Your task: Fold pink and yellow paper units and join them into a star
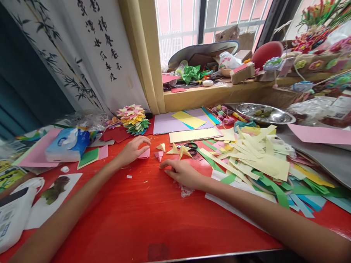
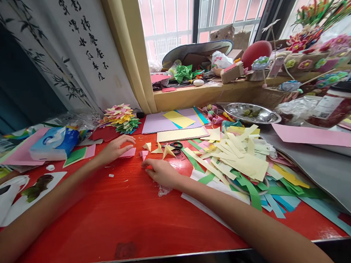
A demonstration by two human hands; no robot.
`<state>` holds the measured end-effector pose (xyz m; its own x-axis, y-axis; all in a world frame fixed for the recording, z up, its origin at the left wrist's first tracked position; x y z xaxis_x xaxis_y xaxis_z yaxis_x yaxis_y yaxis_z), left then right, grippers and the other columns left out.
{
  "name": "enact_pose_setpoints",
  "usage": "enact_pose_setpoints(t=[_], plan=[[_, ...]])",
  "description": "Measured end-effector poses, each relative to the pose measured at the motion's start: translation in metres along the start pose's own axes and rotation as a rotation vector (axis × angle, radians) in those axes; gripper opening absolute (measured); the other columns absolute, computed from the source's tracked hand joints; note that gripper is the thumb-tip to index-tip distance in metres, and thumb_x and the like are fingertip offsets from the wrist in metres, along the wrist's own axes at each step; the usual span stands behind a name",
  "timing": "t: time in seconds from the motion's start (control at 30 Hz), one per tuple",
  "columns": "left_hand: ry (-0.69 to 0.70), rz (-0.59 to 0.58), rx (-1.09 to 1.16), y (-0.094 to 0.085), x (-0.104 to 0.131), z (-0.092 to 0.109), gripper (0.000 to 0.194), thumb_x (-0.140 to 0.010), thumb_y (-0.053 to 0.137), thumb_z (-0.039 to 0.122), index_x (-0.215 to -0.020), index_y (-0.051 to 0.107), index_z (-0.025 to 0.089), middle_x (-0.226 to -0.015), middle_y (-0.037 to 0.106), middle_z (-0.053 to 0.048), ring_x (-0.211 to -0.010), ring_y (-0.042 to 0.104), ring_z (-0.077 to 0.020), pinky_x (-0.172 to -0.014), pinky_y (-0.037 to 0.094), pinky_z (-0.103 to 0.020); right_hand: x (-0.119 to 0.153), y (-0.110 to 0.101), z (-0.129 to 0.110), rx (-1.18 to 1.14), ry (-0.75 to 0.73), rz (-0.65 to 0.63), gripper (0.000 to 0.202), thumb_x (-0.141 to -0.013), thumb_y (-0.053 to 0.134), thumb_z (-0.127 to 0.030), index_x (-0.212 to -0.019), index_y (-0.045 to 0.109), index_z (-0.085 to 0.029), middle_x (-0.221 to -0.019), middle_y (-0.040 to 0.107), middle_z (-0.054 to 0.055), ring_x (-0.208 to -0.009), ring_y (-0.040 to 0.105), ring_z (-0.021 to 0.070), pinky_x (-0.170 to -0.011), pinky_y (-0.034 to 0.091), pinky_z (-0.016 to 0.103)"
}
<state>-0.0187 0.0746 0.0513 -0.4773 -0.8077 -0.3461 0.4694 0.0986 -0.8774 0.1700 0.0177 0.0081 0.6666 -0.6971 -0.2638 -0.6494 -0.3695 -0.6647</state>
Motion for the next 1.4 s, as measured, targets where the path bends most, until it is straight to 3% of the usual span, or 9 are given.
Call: enact_pose_setpoints(t=[0.13,0.33,0.5,0.63,0.8,1.1,1.27,1.4], plan=[[0.101,-0.084,-0.253,0.02,-0.048,0.014,0.025,-0.084,0.036,0.029,-0.1,0.052,0.017,-0.11,0.053,-0.008,-0.106,0.047,-0.0195,-0.093,0.037,-0.033,0.001,0.001,0.0,0.024,-0.016,0.006,0.026,-0.083,0.039,-0.017,-0.104,0.053,-0.019,-0.104,0.061,0.004,-0.09,0.057,0.0145,-0.077,0.043,0.026],[0.158,-0.26,-0.536,0.067,-0.123,0.038,0.029,-0.086,0.035,0.027,-0.11,0.046,0.014,-0.113,0.053,-0.011,-0.102,0.051,-0.0196,-0.082,0.042,-0.029,0.002,0.0,-0.001,0.07,-0.028,-0.008,0.026,-0.083,0.039,-0.016,-0.104,0.054,-0.02,-0.102,0.062,0.003,-0.089,0.058,0.015,-0.075,0.043,0.026],[0.127,-0.322,-0.669,0.089,-0.156,0.029,0.024,-0.084,0.038,0.017,-0.1,0.053,0.008,-0.101,0.059,-0.017,-0.098,0.055,-0.025,-0.08,0.042,-0.034,0.002,0.0,-0.002,0.103,-0.093,-0.015,0.025,-0.081,0.04,-0.013,-0.096,0.058,-0.02,-0.103,0.061,0.002,-0.092,0.057,0.0148,-0.079,0.042,0.026],[0.123,-0.356,-0.732,0.094,-0.163,0.017,0.026,-0.085,0.034,0.016,-0.097,0.056,0.008,-0.097,0.061,-0.018,-0.091,0.059,-0.025,-0.076,0.044,-0.035,0.001,-0.001,-0.001,0.055,-0.1,-0.001,0.023,-0.08,0.041,-0.012,-0.091,0.06,-0.019,-0.1,0.062,0.002,-0.09,0.057,0.0137,-0.078,0.042,0.024],[0.149,-0.373,-0.759,0.099,-0.165,0.018,0.028,-0.084,0.032,0.01,-0.1,0.054,0.009,-0.093,0.063,-0.016,-0.087,0.061,-0.0248,-0.073,0.044,-0.034,0.0,-0.001,0.0,0.053,-0.109,0.022,0.023,-0.08,0.041,-0.011,-0.09,0.061,-0.018,-0.099,0.062,0.003,-0.087,0.057,0.0131,-0.076,0.042,0.023],[0.147,-0.277,-0.753,0.094,-0.168,0.027,0.037,-0.087,0.024,0.011,-0.122,0.034,0.018,-0.104,0.055,-0.014,-0.085,0.062,-0.0223,-0.07,0.044,-0.033,0.0,0.0,-0.001,0.08,-0.093,0.016,0.024,-0.079,0.041,-0.011,-0.091,0.06,-0.018,-0.098,0.061,0.003,-0.086,0.056,0.0134,-0.075,0.042,0.024],[0.138,-0.29,-0.728,0.095,-0.166,0.024,0.032,-0.085,0.031,0.015,-0.115,0.044,0.02,-0.103,0.056,-0.011,-0.089,0.06,-0.0212,-0.072,0.043,-0.03,0.001,0.001,-0.001,0.09,-0.095,0.013,0.023,-0.079,0.042,-0.011,-0.091,0.059,-0.019,-0.097,0.061,0.002,-0.085,0.056,0.0134,-0.074,0.042,0.023],[0.124,-0.268,-0.685,0.093,-0.165,0.022,0.032,-0.085,0.035,0.023,-0.116,0.042,0.018,-0.107,0.057,-0.011,-0.095,0.058,-0.0234,-0.074,0.043,-0.032,0.001,0.001,0.0,0.104,-0.105,0.016,0.023,-0.08,0.041,-0.011,-0.091,0.059,-0.019,-0.098,0.061,0.002,-0.085,0.056,0.0135,-0.073,0.041,0.023]])
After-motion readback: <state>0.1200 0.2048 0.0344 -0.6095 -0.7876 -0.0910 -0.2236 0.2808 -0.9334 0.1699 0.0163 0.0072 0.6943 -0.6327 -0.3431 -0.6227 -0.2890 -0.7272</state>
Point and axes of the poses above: each hand's wrist, its own x-axis away from the middle knuckle, its own y-axis out of the palm, z = x × y, the point moved 4 cm from there along -x, towards the middle knuckle
